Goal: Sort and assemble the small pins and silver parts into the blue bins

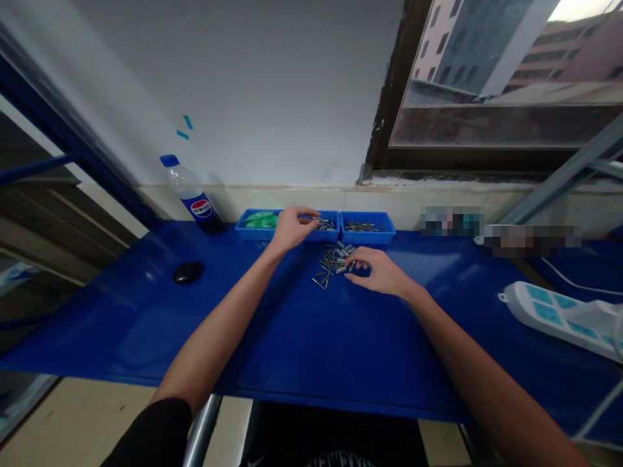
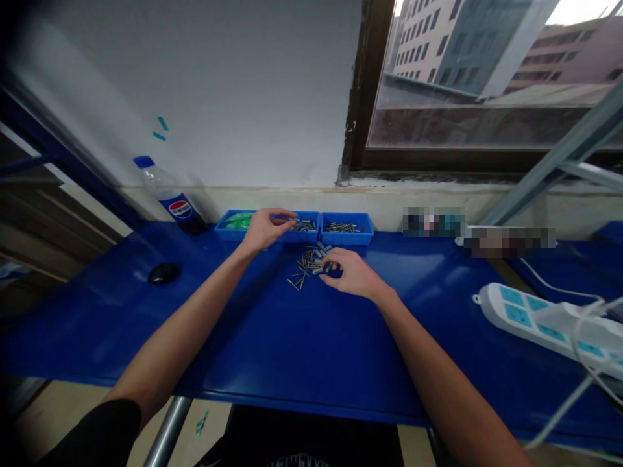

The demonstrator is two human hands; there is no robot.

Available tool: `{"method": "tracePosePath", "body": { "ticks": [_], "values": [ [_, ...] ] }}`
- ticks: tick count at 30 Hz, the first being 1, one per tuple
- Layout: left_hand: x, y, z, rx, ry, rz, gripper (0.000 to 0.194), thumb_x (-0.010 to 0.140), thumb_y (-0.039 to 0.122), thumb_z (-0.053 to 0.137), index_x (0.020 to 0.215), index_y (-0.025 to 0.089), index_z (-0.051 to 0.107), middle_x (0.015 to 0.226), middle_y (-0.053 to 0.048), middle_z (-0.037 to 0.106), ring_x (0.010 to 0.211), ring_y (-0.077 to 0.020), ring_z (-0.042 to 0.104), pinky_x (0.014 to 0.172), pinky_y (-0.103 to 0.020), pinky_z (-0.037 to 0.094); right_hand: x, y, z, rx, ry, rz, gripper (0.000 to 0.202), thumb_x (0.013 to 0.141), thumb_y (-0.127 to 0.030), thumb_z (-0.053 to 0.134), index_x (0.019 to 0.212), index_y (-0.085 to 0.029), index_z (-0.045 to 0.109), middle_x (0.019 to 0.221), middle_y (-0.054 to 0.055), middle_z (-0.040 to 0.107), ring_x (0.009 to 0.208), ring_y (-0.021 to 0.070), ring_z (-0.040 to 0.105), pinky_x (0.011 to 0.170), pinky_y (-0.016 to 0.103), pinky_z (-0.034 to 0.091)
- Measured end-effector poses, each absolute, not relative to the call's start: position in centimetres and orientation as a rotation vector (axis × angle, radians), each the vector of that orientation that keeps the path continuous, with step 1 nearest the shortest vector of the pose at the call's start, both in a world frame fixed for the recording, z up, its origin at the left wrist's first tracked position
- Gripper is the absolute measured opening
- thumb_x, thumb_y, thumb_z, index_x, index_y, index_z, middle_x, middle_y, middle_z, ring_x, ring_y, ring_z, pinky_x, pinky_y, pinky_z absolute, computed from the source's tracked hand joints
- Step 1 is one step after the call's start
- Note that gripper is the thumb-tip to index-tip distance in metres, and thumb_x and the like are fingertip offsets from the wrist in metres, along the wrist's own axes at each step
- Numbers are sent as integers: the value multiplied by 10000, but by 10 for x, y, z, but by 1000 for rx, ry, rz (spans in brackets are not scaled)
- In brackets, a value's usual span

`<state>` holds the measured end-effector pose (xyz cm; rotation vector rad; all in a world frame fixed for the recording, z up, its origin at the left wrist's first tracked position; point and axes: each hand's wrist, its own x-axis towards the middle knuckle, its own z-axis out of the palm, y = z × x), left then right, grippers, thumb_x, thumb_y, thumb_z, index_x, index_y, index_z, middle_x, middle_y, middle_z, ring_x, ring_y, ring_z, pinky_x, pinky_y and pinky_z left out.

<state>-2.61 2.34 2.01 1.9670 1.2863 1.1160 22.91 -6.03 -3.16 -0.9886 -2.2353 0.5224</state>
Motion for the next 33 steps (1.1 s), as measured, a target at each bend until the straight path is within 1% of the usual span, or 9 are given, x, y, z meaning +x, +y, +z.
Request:
{"method": "tracePosePath", "body": {
  "ticks": [3,6,10,16,19,23,26,30,33],
  "values": [
    [-26,23,20,1946,1331,1140,285,824,232,708,1084,139,783,1007,-110,804,903,-230,774,757,-284,608,229,-61,-34,-979,-2285,542,167,813,-197,723,980,-201,725,954,45,685,791,171,647,756,323,538],
    [-22,18,22,2045,1263,1095,237,846,246,685,1036,154,791,982,-91,806,877,-216,768,791,-300,608,229,-59,-36,-1000,-2296,532,188,806,-153,701,986,-203,726,926,36,684,767,166,639,737,317,533],
    [-13,12,25,2159,1137,992,191,862,265,665,953,158,795,956,-81,808,839,-196,755,792,-299,605,230,-58,-36,-1039,-2301,485,151,795,-112,677,918,-189,720,844,25,664,685,148,617,677,294,506],
    [-8,9,23,2213,1078,961,194,870,266,643,938,162,792,923,-74,805,800,-176,737,763,-292,592,233,-55,-33,-1119,-2267,546,61,782,-122,698,790,-180,679,790,18,643,595,128,605,615,273,492],
    [-7,8,24,2239,1070,945,204,876,270,632,938,162,793,904,-68,802,775,-169,728,757,-292,583,234,-54,-34,-1156,-2242,563,96,755,-86,683,765,-176,652,795,13,624,580,119,607,599,263,493],
    [-6,6,26,2269,1057,928,209,873,263,626,938,163,798,899,-66,801,773,-167,720,758,-288,574,235,-54,-37,-1151,-2233,551,200,693,-20,648,817,-171,691,871,27,625,564,105,594,609,271,508],
    [-5,5,27,2281,1059,923,211,867,261,624,934,166,799,902,-64,802,778,-168,718,758,-288,571,235,-55,-36,-1127,-2229,555,174,683,-35,662,778,-177,696,918,41,632,571,104,590,614,279,519],
    [-6,5,28,2291,1058,913,217,866,267,625,949,171,801,906,-61,802,782,-167,718,765,-285,567,236,-56,-33,-1088,-2192,617,126,709,-73,669,768,-184,661,928,35,633,564,98,586,607,280,528],
    [-6,4,28,2311,1007,876,223,877,276,626,972,177,802,917,-61,801,776,-164,717,762,-284,566,236,-55,-33,-1057,-2058,732,103,735,-116,686,777,-198,641,913,30,652,632,126,633,637,289,558]
  ]
}}
